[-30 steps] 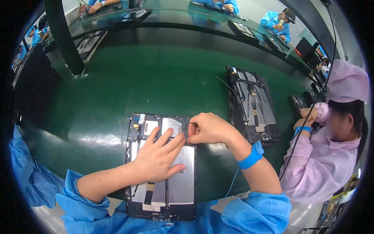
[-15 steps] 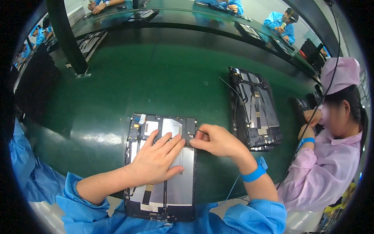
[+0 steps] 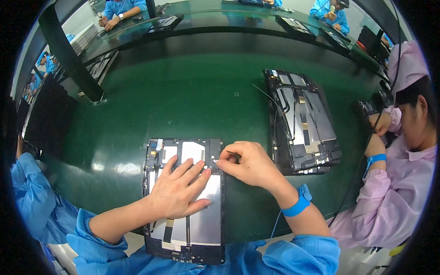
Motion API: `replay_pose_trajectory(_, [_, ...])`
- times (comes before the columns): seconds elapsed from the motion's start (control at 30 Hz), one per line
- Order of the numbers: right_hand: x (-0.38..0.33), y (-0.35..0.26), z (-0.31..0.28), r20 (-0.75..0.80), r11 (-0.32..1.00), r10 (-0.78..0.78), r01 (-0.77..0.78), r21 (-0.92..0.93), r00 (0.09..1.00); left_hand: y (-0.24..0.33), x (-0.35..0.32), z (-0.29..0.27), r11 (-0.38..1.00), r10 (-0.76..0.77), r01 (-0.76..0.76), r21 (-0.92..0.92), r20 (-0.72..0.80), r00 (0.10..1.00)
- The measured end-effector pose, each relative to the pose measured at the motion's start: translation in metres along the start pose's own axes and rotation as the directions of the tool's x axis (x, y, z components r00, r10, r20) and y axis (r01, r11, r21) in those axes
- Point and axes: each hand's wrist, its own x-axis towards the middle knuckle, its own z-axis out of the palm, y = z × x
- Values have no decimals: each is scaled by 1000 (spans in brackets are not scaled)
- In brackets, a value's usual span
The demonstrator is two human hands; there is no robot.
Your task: The person assembles a tablet on a production line by routing internal wires and plugging cables into connectors inside the chassis using tweezers and fingers, then slides the tablet down the assembly line.
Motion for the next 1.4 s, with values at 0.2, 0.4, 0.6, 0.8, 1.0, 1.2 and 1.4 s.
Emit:
replay_pose_trajectory(0.2, [6, 5, 15, -205, 996, -84, 76, -48, 975, 0, 1, 0, 1000, 3, -3, -7, -36, 999])
replay_pose_trajectory(0.4, [29, 6, 18, -55, 903, -384, 362, -233, 922, -1, -2, 3, 1000, 3, -3, 11, -66, 998])
replay_pose_trajectory(0.6, [45, -8, 21, 202, 845, -404, 449, -290, 892, -1, -4, 3, 1000, 6, -6, 5, -87, 996])
replay_pose_trajectory(0.8, [48, -20, 25, 325, 787, -390, 495, -368, 862, -1, -6, -1, 999, -10, 9, -34, -29, 1000])
replay_pose_trajectory(1.0, [39, -26, 21, 6, 696, -186, 136, -705, 983, -2, -1, -1, 998, -15, 14, -67, -4, 1000])
replay_pose_trajectory(1.2, [-8, -7, 7, -68, 832, -183, 118, -543, 981, -3, -2, -4, 996, -32, 39, -86, 76, 997])
replay_pose_trajectory(1.4, [-17, -4, 14, -58, 811, -350, 272, -518, 935, -6, -3, -6, 991, -49, 61, -123, 101, 994])
